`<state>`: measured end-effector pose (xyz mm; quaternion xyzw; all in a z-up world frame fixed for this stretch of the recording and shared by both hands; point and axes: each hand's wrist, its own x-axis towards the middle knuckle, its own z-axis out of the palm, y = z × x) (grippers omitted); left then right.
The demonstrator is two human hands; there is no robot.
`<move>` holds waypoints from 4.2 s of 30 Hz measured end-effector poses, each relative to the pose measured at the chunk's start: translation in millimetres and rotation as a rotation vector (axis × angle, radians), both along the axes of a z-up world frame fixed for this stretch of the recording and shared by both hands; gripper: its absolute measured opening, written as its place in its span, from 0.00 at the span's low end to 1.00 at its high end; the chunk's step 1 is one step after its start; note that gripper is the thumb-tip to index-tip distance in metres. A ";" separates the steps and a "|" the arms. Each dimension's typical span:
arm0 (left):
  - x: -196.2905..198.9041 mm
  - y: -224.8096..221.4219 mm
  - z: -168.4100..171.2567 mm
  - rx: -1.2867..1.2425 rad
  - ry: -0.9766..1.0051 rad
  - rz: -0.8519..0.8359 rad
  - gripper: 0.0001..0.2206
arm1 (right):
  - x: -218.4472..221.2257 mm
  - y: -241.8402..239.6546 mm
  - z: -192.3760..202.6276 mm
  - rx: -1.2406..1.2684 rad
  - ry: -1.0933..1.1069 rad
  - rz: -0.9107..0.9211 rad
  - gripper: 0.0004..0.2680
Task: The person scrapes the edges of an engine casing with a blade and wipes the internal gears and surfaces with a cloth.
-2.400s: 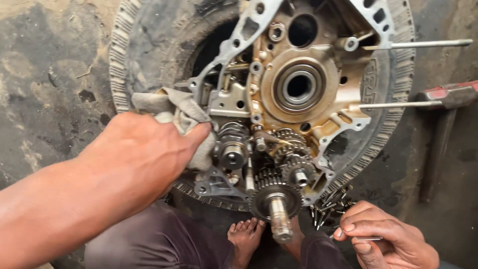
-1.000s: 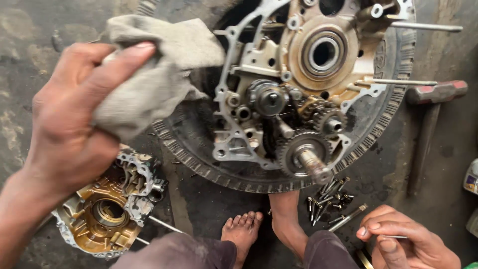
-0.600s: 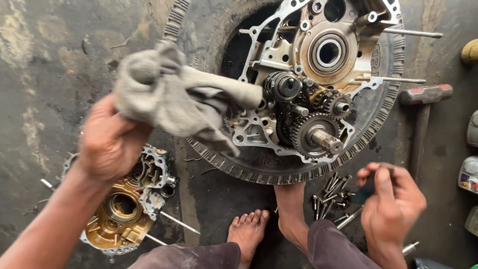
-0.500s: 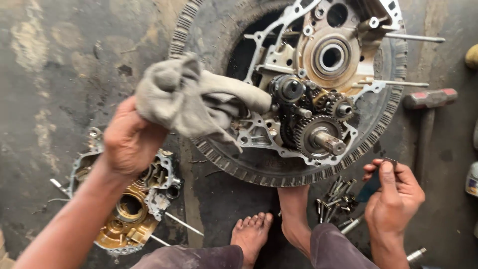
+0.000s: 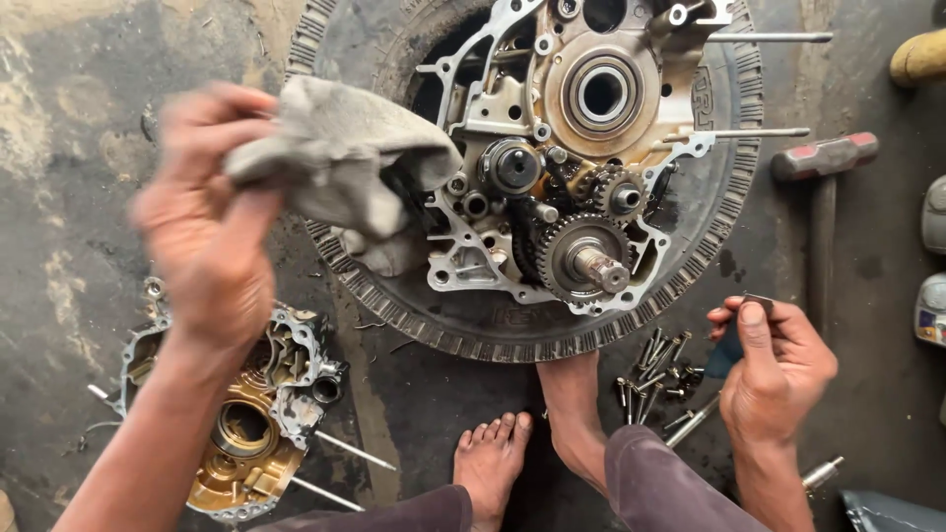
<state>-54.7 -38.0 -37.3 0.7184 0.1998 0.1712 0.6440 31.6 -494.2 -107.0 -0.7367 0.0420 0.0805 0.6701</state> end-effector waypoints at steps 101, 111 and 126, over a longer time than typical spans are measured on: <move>83.6 -34.2 16.7 1.372 0.429 -0.820 0.14 | -10.1 13.6 9.4 0.066 0.063 0.078 0.04; 97.3 -29.3 24.5 1.391 0.645 -1.049 0.24 | -7.9 9.9 1.7 0.086 0.063 0.090 0.05; 118.1 -29.0 28.5 1.402 0.727 -1.201 0.34 | -6.0 1.2 -5.0 0.047 0.061 0.096 0.04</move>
